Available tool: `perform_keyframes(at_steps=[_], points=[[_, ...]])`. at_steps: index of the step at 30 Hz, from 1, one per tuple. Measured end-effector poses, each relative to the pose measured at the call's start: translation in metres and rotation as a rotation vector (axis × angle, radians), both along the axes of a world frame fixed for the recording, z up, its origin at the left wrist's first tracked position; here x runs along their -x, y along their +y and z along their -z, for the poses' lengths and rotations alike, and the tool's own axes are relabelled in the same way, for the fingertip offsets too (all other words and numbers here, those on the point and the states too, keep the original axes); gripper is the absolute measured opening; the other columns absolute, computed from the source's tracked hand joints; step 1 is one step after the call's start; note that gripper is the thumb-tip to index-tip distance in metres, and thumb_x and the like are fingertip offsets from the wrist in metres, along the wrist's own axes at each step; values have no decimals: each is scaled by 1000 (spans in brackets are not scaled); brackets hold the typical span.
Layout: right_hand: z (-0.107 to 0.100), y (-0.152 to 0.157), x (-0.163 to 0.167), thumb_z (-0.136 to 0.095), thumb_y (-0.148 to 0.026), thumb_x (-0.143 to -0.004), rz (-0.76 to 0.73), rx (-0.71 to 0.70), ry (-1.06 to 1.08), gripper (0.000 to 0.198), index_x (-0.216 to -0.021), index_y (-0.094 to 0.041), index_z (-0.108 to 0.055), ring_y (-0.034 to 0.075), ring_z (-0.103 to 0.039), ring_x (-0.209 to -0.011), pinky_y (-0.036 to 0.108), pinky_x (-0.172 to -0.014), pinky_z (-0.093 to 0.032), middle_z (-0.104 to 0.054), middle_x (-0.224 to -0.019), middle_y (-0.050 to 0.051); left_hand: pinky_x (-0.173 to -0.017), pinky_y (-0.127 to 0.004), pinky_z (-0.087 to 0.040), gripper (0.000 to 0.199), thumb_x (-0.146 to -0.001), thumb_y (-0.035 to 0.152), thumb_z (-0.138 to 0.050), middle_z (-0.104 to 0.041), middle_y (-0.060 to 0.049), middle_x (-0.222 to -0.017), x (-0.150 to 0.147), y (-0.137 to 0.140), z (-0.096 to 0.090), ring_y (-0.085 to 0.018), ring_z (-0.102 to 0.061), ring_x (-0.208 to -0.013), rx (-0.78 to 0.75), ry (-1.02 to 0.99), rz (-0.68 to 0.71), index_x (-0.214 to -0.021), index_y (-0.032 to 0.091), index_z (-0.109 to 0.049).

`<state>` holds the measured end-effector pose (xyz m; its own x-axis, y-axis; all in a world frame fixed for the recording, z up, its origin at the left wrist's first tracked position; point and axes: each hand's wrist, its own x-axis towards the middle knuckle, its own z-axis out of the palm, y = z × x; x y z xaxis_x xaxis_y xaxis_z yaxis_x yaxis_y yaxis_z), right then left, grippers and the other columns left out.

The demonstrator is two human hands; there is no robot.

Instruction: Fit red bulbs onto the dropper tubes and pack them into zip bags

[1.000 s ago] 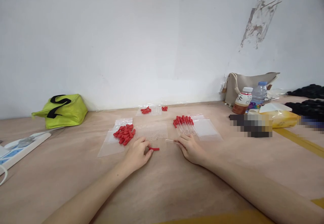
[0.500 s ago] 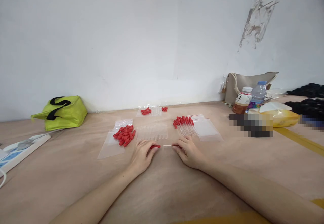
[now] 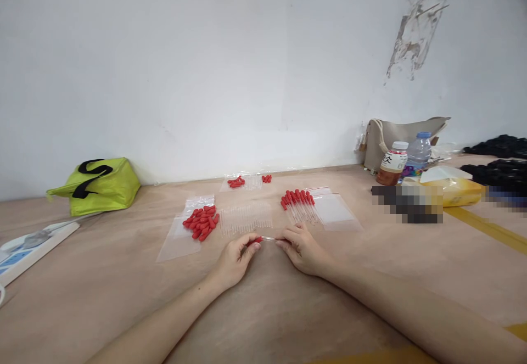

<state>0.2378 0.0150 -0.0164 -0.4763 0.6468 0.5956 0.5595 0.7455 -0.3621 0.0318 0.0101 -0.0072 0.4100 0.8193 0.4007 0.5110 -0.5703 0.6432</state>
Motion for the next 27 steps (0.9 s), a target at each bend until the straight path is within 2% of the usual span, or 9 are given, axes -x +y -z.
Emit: perform_keyframes(at_steps=[9,14,17,27], points=[[0,8,-4,-41,-18,-85,-95,46,-67,19,-87,-21,-60,11,-53,-70,32,-77,-26,-63,-78,0,-69,-24,-43,20,-87,28,-42,-63,-1,-80,1,-2,-2,-14,-56,-75,-48,71,44,-85,18,-59],[1,8,-5,-42,-18,-84,-42,-40,-168,19,-84,-20,-61,11,-52,-68,32,-75,-25,-62,-77,2,-74,-29,-39,21,-87,28,-42,-62,-1,-74,1,-3,-4,-15,-54,-72,-153,219,68,-82,19,-60],[3,6,-3,-41,-18,-84,-23,-84,-173,20,-82,-19,-60,12,-50,-67,31,-72,-25,-60,-73,3,-75,-30,-39,22,-88,28,-40,-61,-2,-71,1,-2,-3,-15,-53,-70,-197,242,87,-81,18,-59],[6,3,8,-39,-17,-83,-24,-92,-164,21,-69,-16,-54,11,-47,-62,29,-68,-27,-58,-67,2,-77,-30,-38,19,-87,25,-40,-58,-2,-71,0,-2,-3,-14,-52,-67,-262,277,151,-81,17,-56]])
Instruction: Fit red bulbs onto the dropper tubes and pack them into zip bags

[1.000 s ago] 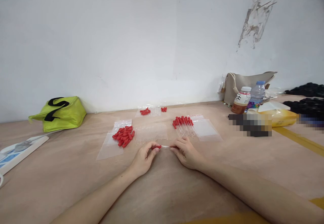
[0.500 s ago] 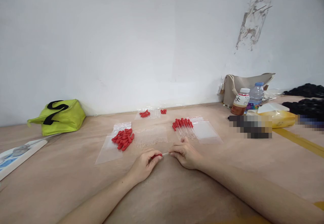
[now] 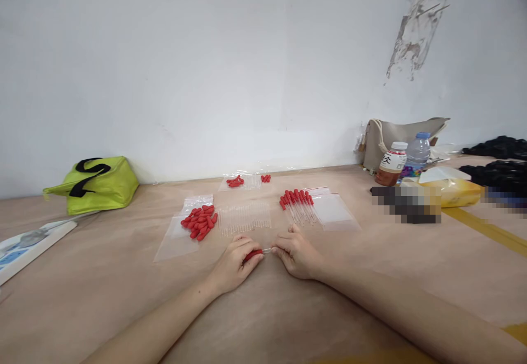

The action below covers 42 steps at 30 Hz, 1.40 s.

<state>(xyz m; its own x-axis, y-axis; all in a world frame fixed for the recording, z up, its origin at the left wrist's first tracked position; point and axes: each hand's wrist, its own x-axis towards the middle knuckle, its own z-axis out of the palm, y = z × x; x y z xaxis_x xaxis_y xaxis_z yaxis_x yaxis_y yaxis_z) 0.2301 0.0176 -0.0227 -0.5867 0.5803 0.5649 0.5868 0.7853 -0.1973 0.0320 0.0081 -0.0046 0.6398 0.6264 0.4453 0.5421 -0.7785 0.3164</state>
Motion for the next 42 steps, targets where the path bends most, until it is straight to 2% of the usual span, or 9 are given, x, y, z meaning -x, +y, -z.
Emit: perform_keyframes(at_steps=[9,14,17,20,22,24,27,33,42], points=[[-7,-6,0,-41,-20,-85,2,-11,-59,20,-78,-18,-60,12,-49,-67,29,-68,-24,-59,-69,1,-88,-34,-33,16,-87,25,-45,-62,-2,-74,12,9,-1,-13,-56,-71,-124,93,72,-86,19,-60],[-19,-17,1,-45,-25,-82,74,-75,-184,18,-76,-20,-61,14,-49,-72,30,-68,-22,-60,-74,3,-84,-33,-39,18,-86,25,-47,-62,-3,-82,20,12,6,-15,-56,-79,-185,26,70,-100,21,-58],[-29,-10,-4,-44,-24,-81,196,-24,-219,21,-70,-17,-61,14,-49,-71,31,-69,-22,-60,-72,4,-80,-30,-42,30,-86,22,-45,-56,-5,-104,19,10,9,-16,-54,-89,-87,-57,-46,-116,24,-47],[-41,14,-12,-42,-25,-81,448,106,-91,24,-67,-17,-60,15,-51,-72,29,-69,-23,-62,-70,3,-73,-30,-46,43,-83,23,-48,-54,-5,-103,17,10,9,-15,-54,-78,39,-95,-166,-124,23,-36],[-46,35,-14,-39,-24,-82,563,213,-17,26,-68,-19,-61,14,-53,-69,28,-67,-25,-63,-71,2,-70,-30,-46,42,-82,25,-50,-56,-4,-94,17,11,7,-15,-55,-74,82,-90,-182,-122,21,-38],[-46,54,-12,-37,-29,-83,687,275,48,27,-74,-20,-62,16,-54,-72,29,-67,-26,-64,-76,3,-71,-29,-45,29,-83,24,-48,-57,-3,-90,18,12,5,-16,-55,-77,92,-64,-145,-112,21,-48],[-39,69,0,-39,-32,-82,794,275,40,26,-84,-19,-61,19,-56,-78,32,-72,-26,-65,-79,6,-73,-28,-43,16,-84,23,-46,-58,-4,-89,18,11,2,-16,-55,-82,86,-30,-78,-94,20,-58],[-23,73,20,-41,-28,-77,872,196,-98,25,-87,-11,-57,23,-58,-72,39,-77,-21,-64,-73,13,-71,-28,-43,17,-85,23,-43,-57,-4,-90,17,9,0,-16,-54,-81,111,-5,-83,-94,20,-58],[-25,87,23,-44,-20,-72,885,276,-126,22,-88,-10,-57,24,-58,-73,38,-75,-21,-64,-74,13,-73,-28,-43,17,-84,22,-44,-57,-4,-90,18,8,0,-16,-55,-82,107,-27,-72,-94,20,-58]])
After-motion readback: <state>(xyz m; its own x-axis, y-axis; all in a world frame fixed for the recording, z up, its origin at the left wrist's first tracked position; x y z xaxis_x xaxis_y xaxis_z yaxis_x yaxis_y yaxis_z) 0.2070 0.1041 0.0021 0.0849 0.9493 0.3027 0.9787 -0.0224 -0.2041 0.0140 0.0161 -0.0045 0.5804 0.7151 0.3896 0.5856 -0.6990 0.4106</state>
